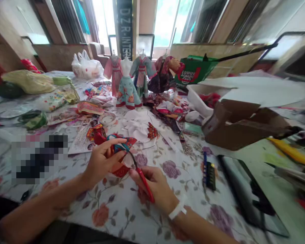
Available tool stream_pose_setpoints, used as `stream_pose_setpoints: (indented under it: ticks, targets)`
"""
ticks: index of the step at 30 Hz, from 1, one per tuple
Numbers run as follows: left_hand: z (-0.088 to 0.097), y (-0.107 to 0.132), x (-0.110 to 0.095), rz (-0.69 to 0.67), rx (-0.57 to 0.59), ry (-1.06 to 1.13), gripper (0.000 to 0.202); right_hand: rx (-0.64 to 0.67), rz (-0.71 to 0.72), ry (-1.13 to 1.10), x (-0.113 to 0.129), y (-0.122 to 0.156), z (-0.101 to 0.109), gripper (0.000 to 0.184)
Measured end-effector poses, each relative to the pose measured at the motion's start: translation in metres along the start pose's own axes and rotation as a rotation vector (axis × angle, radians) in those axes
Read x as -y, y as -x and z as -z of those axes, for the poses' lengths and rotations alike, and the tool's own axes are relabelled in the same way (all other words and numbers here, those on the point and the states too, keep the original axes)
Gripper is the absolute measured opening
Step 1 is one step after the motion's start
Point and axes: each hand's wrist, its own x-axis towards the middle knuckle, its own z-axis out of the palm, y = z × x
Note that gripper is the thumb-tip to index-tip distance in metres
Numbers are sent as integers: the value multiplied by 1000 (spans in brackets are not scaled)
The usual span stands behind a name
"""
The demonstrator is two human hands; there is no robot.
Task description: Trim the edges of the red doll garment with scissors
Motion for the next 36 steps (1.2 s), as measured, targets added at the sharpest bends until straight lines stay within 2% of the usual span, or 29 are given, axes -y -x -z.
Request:
stream_pose_setpoints:
  ticks: [24,36]
  targets:
    - [2,1,1,32,25,42,33,-44,18,-47,-1,4,-5,48]
    - [2,2,0,39,31,32,34,-16,43,-23,-5,4,-3,45]
